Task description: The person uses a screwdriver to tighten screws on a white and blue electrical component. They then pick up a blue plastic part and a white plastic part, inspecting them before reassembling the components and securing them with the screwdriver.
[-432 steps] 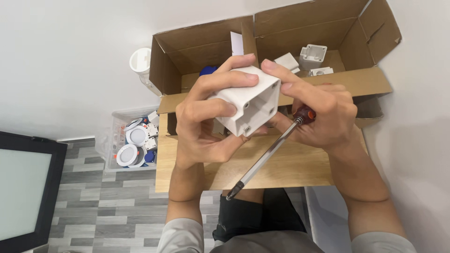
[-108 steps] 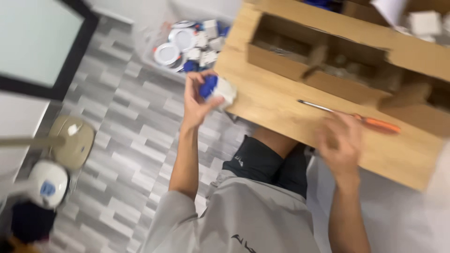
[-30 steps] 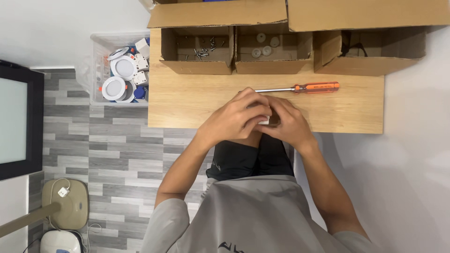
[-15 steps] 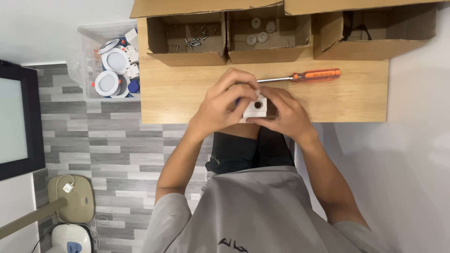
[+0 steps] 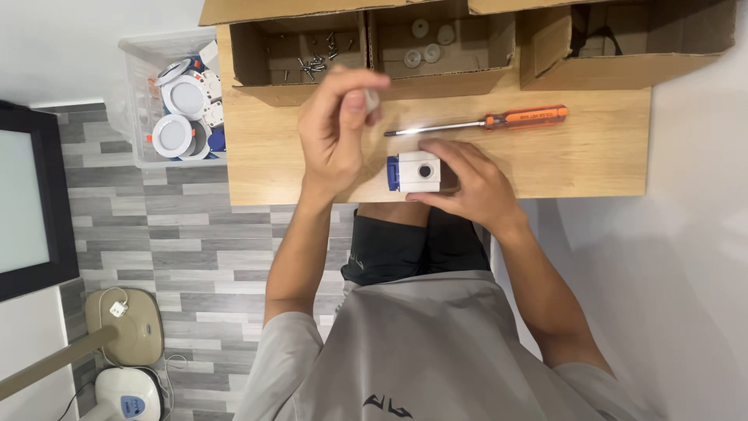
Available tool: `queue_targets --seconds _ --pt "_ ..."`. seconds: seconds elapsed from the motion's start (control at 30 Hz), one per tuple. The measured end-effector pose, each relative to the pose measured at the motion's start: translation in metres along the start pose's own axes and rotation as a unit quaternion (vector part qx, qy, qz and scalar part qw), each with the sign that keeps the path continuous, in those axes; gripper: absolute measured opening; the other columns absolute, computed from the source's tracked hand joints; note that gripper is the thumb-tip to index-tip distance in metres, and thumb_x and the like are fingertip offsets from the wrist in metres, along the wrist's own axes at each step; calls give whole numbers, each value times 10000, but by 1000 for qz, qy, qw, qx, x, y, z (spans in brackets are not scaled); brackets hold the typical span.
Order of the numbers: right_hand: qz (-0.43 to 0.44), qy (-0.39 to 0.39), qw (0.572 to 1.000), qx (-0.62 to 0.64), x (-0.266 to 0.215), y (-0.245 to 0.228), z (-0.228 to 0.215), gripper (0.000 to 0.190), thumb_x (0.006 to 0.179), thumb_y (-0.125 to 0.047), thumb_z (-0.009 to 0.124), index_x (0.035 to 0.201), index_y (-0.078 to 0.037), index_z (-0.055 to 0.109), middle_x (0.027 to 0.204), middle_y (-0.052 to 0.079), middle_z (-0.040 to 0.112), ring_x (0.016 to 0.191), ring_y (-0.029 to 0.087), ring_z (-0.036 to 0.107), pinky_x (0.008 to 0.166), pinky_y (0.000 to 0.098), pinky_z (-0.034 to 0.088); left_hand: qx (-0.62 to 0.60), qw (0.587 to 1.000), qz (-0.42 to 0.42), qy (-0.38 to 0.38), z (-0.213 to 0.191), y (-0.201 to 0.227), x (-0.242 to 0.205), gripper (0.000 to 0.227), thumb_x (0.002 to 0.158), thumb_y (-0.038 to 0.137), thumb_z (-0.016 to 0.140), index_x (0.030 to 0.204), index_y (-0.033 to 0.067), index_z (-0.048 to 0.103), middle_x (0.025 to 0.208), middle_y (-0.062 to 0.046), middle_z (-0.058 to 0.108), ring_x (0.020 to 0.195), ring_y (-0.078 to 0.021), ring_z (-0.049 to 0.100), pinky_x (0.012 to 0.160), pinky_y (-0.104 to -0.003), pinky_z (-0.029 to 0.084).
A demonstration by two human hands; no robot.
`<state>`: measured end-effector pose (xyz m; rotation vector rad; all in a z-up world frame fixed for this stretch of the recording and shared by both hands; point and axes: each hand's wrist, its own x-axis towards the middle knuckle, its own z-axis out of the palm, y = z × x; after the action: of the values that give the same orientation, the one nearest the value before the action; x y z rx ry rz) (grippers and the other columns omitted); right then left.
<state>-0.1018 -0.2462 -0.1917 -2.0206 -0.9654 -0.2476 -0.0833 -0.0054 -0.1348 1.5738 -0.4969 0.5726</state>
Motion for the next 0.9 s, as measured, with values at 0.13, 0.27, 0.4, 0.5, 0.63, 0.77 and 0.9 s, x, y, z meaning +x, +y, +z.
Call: queue_targets --seconds 0.13,0.27,0.4,0.5,0.63,0.77,0.9 --pt "0 -29 999 -35 -2 2 -1 693 932 -404 949 1405 13 661 1394 141 744 1252 306 732 1144 436 566 62 998 17 2 4 33 22 104 1107 20 693 1197 49 653 1235 -155 602 1126 -263 646 915 -326 640" --pt "-3 -28 999 -20 -1 2 -1 696 925 -387 956 1395 33 661 1380 155 747 1252 317 735 1138 442 570 52 998 37 14 7 30 29 208 1037 -60 753 976 46 584 1187 -133 557 1077 -302 698 956 -383 658" --pt "4 -27 999 -26 -2 1 -1 697 927 -378 962 1413 19 656 1393 147 743 1248 308 733 1143 437 572 100 994 36 37 10 26 33 289 974 100 871 973 46 587 1066 -141 611 897 -211 630 712 -273 558" --pt "4 -26 999 -29 -3 2 0 700 921 -383 968 1406 16 660 1380 148 748 1235 306 737 1135 434 576 128 988 81 22 9 16 37 258 993 151 861 986 18 640 1056 -150 634 833 -207 635 655 -266 562" --pt "3 -25 999 -26 -1 0 -1 696 918 -386 964 1397 21 664 1371 158 749 1232 313 738 1129 444 580 179 973 143 6 11 11 43 285 953 140 923 961 -12 682 1036 -148 648 768 -218 644 633 -276 597" --pt "5 -25 999 -20 -1 1 -1 706 913 -375 973 1407 18 657 1367 160 750 1223 312 739 1127 437 580 249 954 169 -2 10 4 48 278 965 190 936 1030 -3 747 1098 -124 705 924 -269 654 791 -348 559" --pt "2 -25 999 -26 0 -1 -2 700 912 -392 970 1394 15 669 1352 154 757 1212 308 743 1113 429 581 291 942 167 -12 10 1 52 58 1059 35 817 1091 1 783 1149 -122 711 971 -274 650 771 -347 530"
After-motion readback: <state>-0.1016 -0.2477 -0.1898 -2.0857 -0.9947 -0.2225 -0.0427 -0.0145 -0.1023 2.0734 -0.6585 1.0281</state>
